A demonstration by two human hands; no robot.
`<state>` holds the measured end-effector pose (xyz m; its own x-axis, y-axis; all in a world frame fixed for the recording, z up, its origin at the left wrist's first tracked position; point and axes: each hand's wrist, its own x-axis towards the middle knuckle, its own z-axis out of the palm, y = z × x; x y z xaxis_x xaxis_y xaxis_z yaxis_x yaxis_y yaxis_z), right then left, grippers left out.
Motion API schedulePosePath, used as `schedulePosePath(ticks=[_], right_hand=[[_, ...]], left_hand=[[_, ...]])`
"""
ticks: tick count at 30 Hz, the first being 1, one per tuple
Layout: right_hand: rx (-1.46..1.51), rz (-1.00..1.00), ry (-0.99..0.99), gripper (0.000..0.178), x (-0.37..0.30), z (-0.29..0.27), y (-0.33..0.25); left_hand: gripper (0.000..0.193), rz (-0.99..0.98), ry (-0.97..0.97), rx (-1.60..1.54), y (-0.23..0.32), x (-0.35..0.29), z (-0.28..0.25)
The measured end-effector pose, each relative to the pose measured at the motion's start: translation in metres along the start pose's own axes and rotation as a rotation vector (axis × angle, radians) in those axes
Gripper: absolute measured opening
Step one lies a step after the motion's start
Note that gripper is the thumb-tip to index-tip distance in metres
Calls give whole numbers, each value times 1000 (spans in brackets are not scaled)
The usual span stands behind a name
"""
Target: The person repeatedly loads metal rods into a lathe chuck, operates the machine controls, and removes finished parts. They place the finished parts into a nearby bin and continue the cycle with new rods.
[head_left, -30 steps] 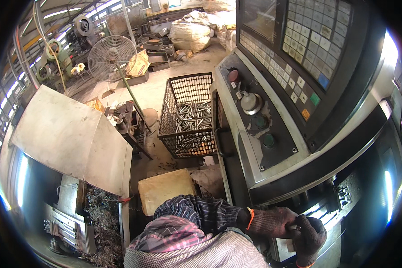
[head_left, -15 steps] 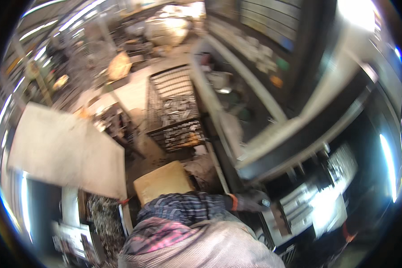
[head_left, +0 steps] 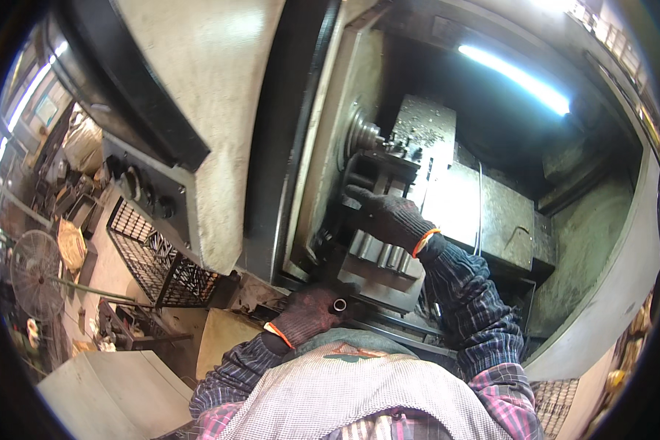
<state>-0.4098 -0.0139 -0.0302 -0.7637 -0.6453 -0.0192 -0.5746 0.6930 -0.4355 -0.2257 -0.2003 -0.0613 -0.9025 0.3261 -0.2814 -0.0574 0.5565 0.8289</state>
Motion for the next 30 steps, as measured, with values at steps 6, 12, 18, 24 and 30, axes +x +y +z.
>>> schedulePosePath(ticks=[6,12,18,24,30], right_hand=[[324,141,626,39,-77,-14,34],[434,386,565,42,-197,31,37],[573,872,711,40,-328,84,13],[81,1477,771,38,-462,120,-52],[108,1925,1135,42,-556,169,-161]], left_hand=[[36,597,423,355,32,47,3],[45,926,379,542,-22,143,19],[76,735,203,604,-34,159,16],[77,664,85,546,-31,152,20],[87,648,67,769,-54,175,16]])
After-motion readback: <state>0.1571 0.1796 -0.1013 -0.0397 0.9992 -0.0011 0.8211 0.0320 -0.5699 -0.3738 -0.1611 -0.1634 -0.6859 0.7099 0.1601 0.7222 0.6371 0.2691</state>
